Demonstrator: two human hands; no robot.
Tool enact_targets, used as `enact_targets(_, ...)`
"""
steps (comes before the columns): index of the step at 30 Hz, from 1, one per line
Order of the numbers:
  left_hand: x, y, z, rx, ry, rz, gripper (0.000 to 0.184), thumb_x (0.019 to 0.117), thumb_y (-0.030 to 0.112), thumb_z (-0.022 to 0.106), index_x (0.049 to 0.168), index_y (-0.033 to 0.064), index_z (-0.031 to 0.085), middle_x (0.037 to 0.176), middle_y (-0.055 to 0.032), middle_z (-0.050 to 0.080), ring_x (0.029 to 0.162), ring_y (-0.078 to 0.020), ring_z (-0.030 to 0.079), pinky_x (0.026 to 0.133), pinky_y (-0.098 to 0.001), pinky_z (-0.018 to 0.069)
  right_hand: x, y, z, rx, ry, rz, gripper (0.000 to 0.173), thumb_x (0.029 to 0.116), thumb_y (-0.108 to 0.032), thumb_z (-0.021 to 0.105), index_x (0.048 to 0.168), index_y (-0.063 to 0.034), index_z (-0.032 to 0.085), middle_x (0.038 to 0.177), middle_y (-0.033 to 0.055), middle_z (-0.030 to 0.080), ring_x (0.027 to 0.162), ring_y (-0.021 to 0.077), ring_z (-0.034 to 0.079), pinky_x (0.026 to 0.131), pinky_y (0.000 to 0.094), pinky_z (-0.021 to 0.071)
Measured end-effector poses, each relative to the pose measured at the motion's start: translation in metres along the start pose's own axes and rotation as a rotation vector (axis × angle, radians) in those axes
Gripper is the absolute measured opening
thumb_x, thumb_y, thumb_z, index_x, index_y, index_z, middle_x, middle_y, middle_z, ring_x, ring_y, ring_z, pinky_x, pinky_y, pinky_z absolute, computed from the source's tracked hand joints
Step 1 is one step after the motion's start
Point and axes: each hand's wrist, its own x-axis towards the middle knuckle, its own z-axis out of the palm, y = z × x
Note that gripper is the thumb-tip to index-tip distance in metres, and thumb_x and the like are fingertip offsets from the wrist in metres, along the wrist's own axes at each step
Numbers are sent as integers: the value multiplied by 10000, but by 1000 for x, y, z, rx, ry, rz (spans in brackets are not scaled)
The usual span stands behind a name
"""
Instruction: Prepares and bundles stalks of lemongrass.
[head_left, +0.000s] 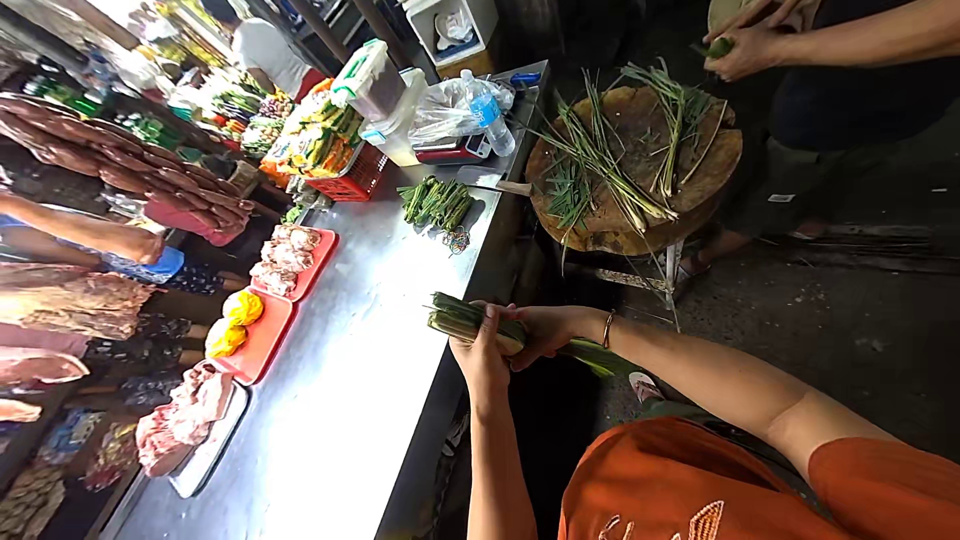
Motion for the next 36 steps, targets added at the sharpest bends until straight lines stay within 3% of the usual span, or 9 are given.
enact_targets(3, 9, -10, -5, -3, 133, 44, 159, 1013, 75, 475, 887, 68, 572, 604, -10, 609, 572, -166, 664, 700, -405, 639, 12, 5, -3, -239, 112, 15, 557, 830, -246, 870, 1263, -10, 611, 1064, 153, 683, 904, 224, 657, 799, 427, 532)
enact_targets(6, 25, -6, -19, -54, 341, 120, 188, 1033, 40, 485, 863, 66, 561, 557, -3, 568, 494, -137, 614, 575, -331, 606, -4, 6, 2, -427, 425, 16, 988, 804, -523, 839, 1561, -50, 414, 1504, 206, 502, 1381, 349, 496, 1143, 545, 399)
enact_targets(8, 34, 5, -27, -60, 484, 159, 201, 1047, 48, 493, 856, 79, 545, 550, 6, 553, 483, -125, 601, 544, -303, 590, -15, 10, 28, -389, 818, -258, 594, 910, -460, 738, 1319, -37, 658, 1215, 147, 675, 1102, 253, 654, 967, 429, 545)
enact_targets(10, 41, 14, -31, -85, 604, 178, 217, 1061, 76, 492, 850, 104, 536, 558, 24, 540, 483, -114, 590, 534, -287, 577, -20, 7, 66, -98, 887, -356, 269, 1015, -220, 598, 1066, -4, 750, 933, 87, 702, 834, 115, 666, 783, 269, 569)
enact_targets(15, 44, 19, -31, -170, 715, 202, 241, 1063, 109, 484, 825, 121, 525, 572, 29, 514, 492, -119, 572, 543, -293, 570, 26, 8, 109, 898, 556, -18, 555, 1126, -362, 333, 1516, 28, 392, 1343, 159, 618, 1171, 191, 640, 989, 353, 522)
enact_targets(18, 35, 13, -27, -178, 683, 237, 255, 1059, 71, 462, 813, 98, 523, 551, 20, 516, 478, -126, 572, 544, -295, 573, 54, 0, 104, 1131, 650, -66, 539, 1130, -390, 317, 1494, -3, 407, 1391, 154, 570, 1244, 190, 585, 1026, 351, 485)
enact_targets(22, 20, 10, -26, -199, 614, 268, 305, 1053, 53, 413, 773, 79, 531, 530, 2, 534, 475, -138, 593, 555, -307, 588, 60, -22, 107, 1205, 794, -72, 490, 1130, -376, 324, 1433, -26, 486, 1317, 145, 611, 1223, 196, 582, 1023, 364, 480)
enact_targets(30, 5, 1, -33, -118, 516, 390, 255, 1009, -8, 411, 803, 60, 546, 530, 1, 556, 484, -135, 616, 572, -309, 604, 67, -31, 115, 1217, 991, -7, 347, 1133, -254, 363, 1101, 3, 594, 930, 94, 637, 856, 134, 652, 795, 271, 560)
enact_targets(36, -7, -13, -46, -76, 519, 338, 212, 986, -26, 449, 820, 57, 551, 529, 1, 558, 478, -127, 608, 565, -296, 594, 81, 2, 121, 920, 1037, 66, 342, 1119, -206, 384, 1045, 30, 620, 937, 120, 640, 879, 158, 648, 813, 313, 558)
